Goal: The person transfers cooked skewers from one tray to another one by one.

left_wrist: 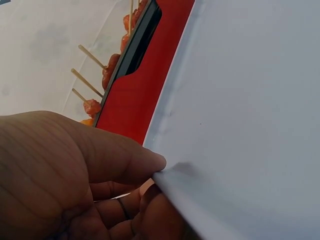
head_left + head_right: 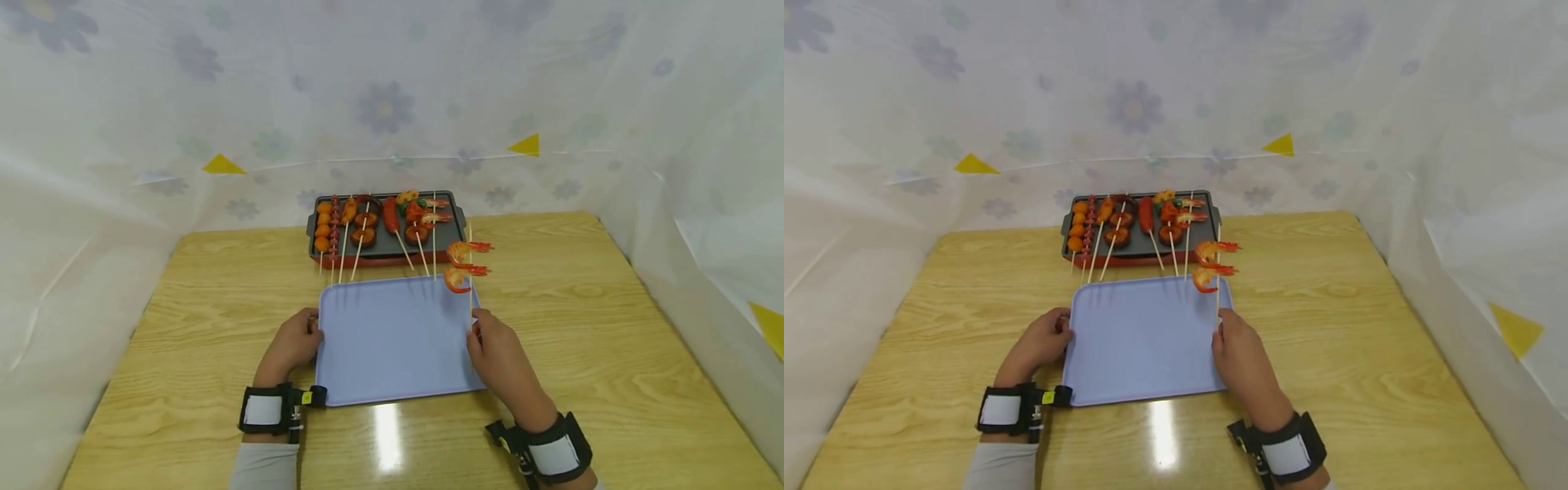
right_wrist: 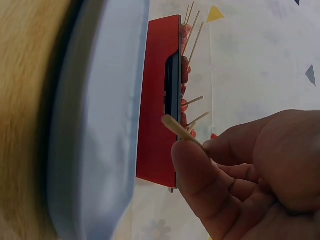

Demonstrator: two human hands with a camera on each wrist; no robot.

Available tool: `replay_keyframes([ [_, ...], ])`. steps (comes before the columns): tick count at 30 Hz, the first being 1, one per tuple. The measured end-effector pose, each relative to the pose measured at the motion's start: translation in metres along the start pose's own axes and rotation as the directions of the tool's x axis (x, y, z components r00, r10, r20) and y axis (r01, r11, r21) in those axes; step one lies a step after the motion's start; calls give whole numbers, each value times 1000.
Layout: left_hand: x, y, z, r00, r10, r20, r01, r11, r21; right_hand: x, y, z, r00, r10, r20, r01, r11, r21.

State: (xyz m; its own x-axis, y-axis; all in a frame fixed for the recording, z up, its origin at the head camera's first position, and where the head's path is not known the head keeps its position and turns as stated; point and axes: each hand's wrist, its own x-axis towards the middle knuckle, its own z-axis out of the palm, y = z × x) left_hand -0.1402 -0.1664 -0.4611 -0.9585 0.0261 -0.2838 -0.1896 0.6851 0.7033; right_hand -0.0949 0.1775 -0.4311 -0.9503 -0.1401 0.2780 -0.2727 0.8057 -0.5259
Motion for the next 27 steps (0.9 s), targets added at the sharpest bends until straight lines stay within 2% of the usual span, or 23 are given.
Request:
replay_keyframes([
  [10,0,1,1,1000,3,0,-3,1000,8,-2,4,1,994,28,106,-25,999,-28],
  [17,0,2,0,1000,18,-14,-18,1000,6,0,5,0,981,70,180,-63,997,-45],
  [21,-2,1,1,1000,4,-3,-4,1000,14,-3,5,1,967,101,232,-90,994,-57],
  [27,-2,0,0,1000,2,-8,-1,1000,6,-2,6,4,956,92,278,-78,995,-62],
])
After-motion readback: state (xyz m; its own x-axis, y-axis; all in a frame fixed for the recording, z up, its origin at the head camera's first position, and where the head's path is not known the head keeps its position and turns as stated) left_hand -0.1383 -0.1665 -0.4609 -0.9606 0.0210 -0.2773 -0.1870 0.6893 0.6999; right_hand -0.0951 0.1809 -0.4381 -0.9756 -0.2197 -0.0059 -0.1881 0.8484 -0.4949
